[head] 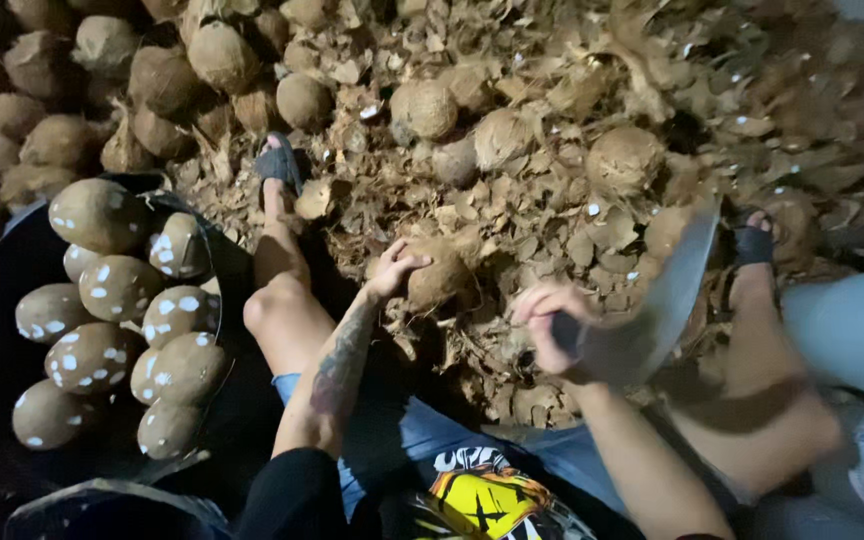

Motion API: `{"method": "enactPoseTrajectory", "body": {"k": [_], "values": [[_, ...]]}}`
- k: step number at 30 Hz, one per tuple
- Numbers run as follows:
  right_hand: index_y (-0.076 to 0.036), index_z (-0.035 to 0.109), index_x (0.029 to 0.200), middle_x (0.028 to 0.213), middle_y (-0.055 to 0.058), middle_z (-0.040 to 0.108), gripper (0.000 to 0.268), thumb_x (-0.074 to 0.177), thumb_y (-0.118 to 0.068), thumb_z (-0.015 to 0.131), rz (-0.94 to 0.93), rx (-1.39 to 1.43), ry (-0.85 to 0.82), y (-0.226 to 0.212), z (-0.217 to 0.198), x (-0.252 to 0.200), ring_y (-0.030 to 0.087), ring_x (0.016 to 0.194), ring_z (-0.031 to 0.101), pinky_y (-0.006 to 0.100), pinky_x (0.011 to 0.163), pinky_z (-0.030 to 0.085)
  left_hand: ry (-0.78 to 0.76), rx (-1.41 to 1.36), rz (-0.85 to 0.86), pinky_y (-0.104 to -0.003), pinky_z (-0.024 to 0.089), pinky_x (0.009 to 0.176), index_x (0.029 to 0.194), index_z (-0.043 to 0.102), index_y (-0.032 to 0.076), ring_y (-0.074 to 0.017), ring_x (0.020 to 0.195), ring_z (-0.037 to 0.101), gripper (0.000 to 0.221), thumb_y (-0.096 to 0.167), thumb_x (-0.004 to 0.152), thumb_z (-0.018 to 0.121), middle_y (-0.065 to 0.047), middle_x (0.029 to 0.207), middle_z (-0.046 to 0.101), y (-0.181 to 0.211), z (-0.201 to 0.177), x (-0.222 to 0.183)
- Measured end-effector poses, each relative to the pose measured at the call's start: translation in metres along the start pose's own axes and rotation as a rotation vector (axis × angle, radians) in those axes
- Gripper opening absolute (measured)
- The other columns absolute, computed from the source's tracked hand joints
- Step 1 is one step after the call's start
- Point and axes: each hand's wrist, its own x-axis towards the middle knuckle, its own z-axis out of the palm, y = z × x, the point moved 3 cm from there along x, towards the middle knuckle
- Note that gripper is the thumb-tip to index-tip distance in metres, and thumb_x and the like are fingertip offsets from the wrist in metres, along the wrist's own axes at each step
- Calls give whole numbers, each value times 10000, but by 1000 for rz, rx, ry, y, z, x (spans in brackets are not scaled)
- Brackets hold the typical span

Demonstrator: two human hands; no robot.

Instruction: The person sits on the floor and uses a curved knife to peel the husk off coconuts. They hold each coconut in their left hand and repeatedly strike the husk with the knife in their right hand, rotating the coconut until the husk is removed. The peeled coconuts are placed into a black basin to the left.

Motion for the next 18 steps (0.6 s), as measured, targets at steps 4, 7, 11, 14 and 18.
{"method": "enactPoseTrajectory", "body": {"k": [4,7,11,14,18], "values": [[-40,619,608,489,139,632,211,807,-98,661,793,-452,-185,60,4,-68,264,416,652,369,425,496,-85,68,142,-492,506,1080,1321,738,217,-374,1231,643,588,356,759,842,-220,1352,682,41,5,-44],[-44,625,531,414,123,575,187,706,-109,640,1200,-481,-149,72,2,-112,244,340,614,371,351,463,-92,-39,64,-507,548,1042,1361,725,195,-405,1193,675,637,290,745,855,-248,1349,682,24,4,-49],[-14,616,569,413,155,590,347,908,-85,616,997,-362,181,56,1,-77,242,324,601,341,341,454,-80,-327,-26,-490,555,1021,1327,732,199,-346,1151,674,662,337,714,938,-219,1301,669,-9,12,-23],[45,755,872,785,296,737,283,829,-234,729,1096,-908,151,72,-43,-87,447,858,769,558,670,558,-232,-407,-38,-480,584,910,1387,694,212,-322,1109,684,684,425,739,752,-202,1303,682,-13,11,-28],[-26,690,1176,1027,354,743,458,879,-373,719,1151,-1146,53,93,-48,-94,486,1107,731,597,928,592,-158,-500,-274,-585,600,875,1494,617,177,-440,1046,748,850,520,742,813,-241,1252,743,-11,13,-26]]}}
